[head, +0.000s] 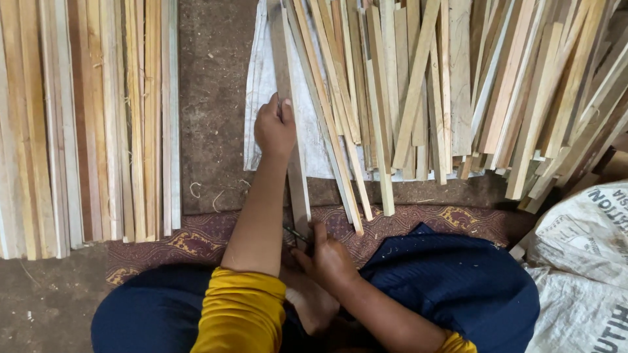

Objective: Marking wooden slats with a pen using a reference slat as a guide

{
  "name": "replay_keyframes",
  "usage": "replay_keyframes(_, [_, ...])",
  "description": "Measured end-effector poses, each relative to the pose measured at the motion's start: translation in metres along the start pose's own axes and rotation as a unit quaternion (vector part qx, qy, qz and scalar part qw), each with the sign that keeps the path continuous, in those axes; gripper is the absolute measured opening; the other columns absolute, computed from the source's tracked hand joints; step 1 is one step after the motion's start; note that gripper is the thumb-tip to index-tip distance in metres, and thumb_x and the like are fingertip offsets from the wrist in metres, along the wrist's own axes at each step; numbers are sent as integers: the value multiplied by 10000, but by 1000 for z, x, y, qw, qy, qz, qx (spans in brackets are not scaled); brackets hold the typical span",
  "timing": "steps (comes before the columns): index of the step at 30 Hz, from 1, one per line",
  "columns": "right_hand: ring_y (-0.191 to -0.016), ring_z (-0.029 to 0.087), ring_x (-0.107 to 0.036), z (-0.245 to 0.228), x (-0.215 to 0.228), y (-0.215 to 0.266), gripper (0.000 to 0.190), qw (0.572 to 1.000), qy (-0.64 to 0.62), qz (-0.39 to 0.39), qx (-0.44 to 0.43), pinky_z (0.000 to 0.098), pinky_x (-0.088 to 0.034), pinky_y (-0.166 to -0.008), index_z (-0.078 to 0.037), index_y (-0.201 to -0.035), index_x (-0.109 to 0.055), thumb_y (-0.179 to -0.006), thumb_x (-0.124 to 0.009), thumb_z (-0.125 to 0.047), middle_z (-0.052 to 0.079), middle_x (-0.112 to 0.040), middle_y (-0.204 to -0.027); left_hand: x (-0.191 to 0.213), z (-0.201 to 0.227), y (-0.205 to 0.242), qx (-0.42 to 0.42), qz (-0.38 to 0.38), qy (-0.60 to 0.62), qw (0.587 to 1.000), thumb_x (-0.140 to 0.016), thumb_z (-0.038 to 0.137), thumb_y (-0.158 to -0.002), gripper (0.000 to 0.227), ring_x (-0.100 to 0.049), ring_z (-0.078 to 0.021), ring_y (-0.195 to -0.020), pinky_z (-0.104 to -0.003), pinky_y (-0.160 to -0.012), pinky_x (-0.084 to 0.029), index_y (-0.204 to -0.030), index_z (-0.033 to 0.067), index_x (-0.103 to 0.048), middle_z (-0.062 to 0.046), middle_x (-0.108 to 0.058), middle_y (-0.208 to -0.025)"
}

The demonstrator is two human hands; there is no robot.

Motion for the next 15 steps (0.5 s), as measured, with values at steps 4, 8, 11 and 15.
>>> replay_keyframes(4, [-706, 453, -723, 3, -2, 2, 719, 999, -2, -30, -19, 524, -574, -579, -43, -1398, -344, -889, -750, -348, 244, -718, -954, 4, 2, 1, 4, -15, 1, 1000, -589, 193, -1012, 265, -494, -157, -531, -321, -464, -425, -1195, 50, -716, -32, -563, -666])
replay_keyframes(8, [-833, 464, -724, -2, 8, 0, 727, 997, -52, -41, -39, 549, -571, -702, -105, -1411, -364, -871, -763, -385, 246, -733, -939, 0, -1, 10, 16, 4, 11, 1000, -610, 269, -1013, 336, -631, -280, -696, -419, -607, -524, -1267, 72, -710, -105, -645, -768])
replay_keyframes(11, [-983, 521, -708, -6, 27, -15, 600, 994, -101, -1, -46, 609, -568, -830, -143, -1397, -460, -901, -719, -360, 314, -724, -1042, -7, -11, 12, 38, 3, 15, 999, -626, 341, -1025, 375, -730, -349, -851, -466, -718, -587, -1308, 107, -700, -127, -693, -854])
replay_keyframes(15, [-958, 463, -715, 21, 22, -66, 368, 965, -140, 202, 96, 497, -601, -801, -28, -1264, -695, -911, -711, -130, 258, -742, -1020, 2, -10, 10, 34, -32, 19, 999, -684, 387, -997, 455, -740, -352, -864, -473, -759, -596, -1357, 107, -671, -139, -712, -881])
Point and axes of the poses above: each hand's wrist, its own y-axis away from the middle knuckle, its own x-axis out of the back of the hand, z = x × y, the point moved 2 cm from there along -y, towards the middle knuckle
